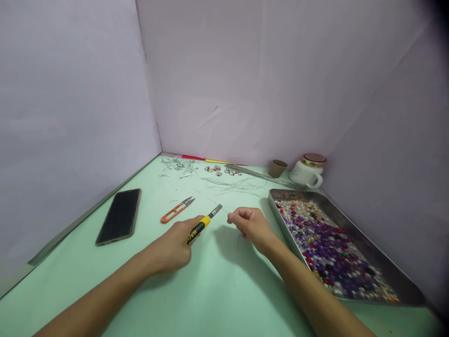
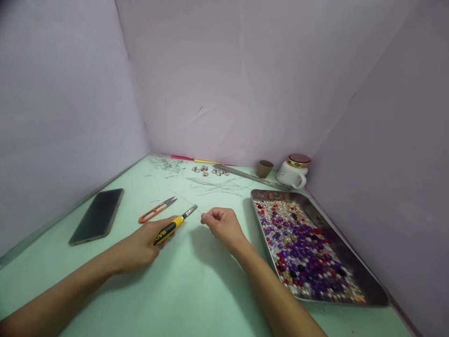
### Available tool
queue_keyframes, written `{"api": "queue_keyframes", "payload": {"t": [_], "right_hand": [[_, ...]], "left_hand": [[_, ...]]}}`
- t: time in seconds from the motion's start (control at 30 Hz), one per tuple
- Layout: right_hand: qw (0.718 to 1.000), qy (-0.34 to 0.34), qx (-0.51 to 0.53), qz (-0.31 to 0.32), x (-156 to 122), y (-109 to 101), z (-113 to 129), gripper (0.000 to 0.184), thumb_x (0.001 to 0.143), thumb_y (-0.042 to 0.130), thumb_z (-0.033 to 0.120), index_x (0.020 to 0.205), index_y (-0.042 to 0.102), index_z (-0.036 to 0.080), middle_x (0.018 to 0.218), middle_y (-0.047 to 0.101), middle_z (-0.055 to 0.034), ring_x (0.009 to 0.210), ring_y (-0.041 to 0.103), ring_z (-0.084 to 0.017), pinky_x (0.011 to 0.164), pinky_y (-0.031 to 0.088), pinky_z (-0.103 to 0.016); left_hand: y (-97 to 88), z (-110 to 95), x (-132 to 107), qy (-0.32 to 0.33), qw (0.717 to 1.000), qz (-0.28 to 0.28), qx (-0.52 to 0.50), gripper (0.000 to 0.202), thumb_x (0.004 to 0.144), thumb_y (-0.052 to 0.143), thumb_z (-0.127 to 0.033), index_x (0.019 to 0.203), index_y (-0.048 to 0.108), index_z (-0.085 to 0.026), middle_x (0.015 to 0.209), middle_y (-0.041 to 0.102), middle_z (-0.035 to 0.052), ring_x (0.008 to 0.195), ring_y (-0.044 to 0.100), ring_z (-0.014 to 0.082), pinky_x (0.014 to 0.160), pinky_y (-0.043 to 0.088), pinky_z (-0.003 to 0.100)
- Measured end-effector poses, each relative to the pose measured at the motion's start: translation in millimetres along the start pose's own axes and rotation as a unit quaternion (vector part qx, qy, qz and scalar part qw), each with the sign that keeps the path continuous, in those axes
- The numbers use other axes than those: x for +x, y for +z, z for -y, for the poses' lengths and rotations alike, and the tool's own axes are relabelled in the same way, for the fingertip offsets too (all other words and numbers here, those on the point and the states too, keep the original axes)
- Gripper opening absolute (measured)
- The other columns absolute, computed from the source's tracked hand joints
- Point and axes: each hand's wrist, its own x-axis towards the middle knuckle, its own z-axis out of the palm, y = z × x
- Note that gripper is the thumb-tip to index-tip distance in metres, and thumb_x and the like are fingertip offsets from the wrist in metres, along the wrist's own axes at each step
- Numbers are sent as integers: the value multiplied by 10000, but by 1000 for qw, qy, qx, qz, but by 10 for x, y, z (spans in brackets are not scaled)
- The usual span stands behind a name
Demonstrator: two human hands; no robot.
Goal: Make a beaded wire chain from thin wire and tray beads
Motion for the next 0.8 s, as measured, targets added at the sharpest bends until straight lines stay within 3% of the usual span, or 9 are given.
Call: {"api": "queue_keyframes", "payload": {"t": [0.1, 0.17, 0.23, 0.3, 0.43, 0.6, 0.7, 0.73, 0.8], "right_hand": [[1000, -18, 21, 13, -71, 22, 105, 235, 655, 580, 364, 574, 565, 144, 382, 310, 85, 355, 238, -43, 354, 180, -190], [999, -31, 24, -3, -83, 27, 129, 233, 658, 575, 366, 588, 574, 144, 394, 318, 80, 361, 257, -47, 355, 198, -188], [999, -30, 1, -28, -40, 17, 75, 251, 684, 539, 379, 621, 589, 141, 398, 336, 74, 358, 271, -52, 356, 217, -190], [995, -24, -71, -65, 46, -13, -49, 289, 713, 492, 395, 632, 597, 138, 409, 373, 60, 353, 287, -60, 358, 232, -196], [968, -38, -195, -154, 187, -112, -288, 305, 714, 494, 402, 554, 583, 158, 430, 434, 29, 421, 386, -105, 414, 265, -219], [928, -29, -297, -223, 146, -179, -293, 278, 754, 470, 366, 850, 660, 187, 741, 611, -65, 665, 537, -195, 561, 342, -277], [884, -62, -369, -279, 111, -166, -219, 347, 755, 478, 329, 1056, 594, 201, 1054, 561, -104, 848, 533, -224, 659, 364, -305], [887, -80, -358, -281, 104, -156, -190, 347, 757, 479, 322, 1060, 591, 196, 1079, 551, -102, 857, 529, -217, 674, 368, -304], [930, -81, -282, -223, 88, -130, -125, 303, 766, 471, 336, 962, 632, 171, 970, 602, -84, 761, 537, -178, 639, 379, -278]], "left_hand": [[13, 72, 43, -13, 984, -122, 131, 602, 519, 400, 10, 1088, 463, -173, 1065, 514, 112, 1026, 448, 274, 839, 343, 382], [-27, 85, 62, -24, 980, -144, 135, 611, 533, 401, 5, 1114, 441, -179, 1090, 503, 114, 1027, 450, 272, 831, 351, 379], [-84, 51, 56, -36, 992, -97, 67, 510, 546, 412, -24, 1025, 479, -185, 953, 547, 78, 867, 518, 231, 716, 407, 334], [-121, -16, 28, -60, 997, 5, -42, 397, 531, 434, -44, 897, 505, -182, 796, 558, 35, 709, 531, 188, 591, 416, 289], [-83, -140, -30, -96, 959, 165, -209, 339, 470, 462, -30, 776, 512, -168, 678, 552, 0, 624, 515, 149, 509, 385, 238], [-6, -159, -29, -110, 947, 206, -220, 349, 455, 458, -31, 769, 533, -164, 638, 533, -13, 582, 492, 137, 493, 373, 234], [-20, -160, -30, -90, 954, 231, -167, 363, 458, 455, -31, 778, 549, -175, 641, 519, -24, 607, 476, 133, 498, 353, 220], [-28, -168, -36, -81, 956, 242, -144, 378, 456, 445, -29, 785, 552, -181, 647, 515, -27, 616, 470, 131, 494, 342, 214], [-40, -196, -55, -65, 957, 264, -105, 409, 449, 416, -26, 797, 552, -192, 663, 513, -32, 622, 458, 127, 488, 324, 208]]}}
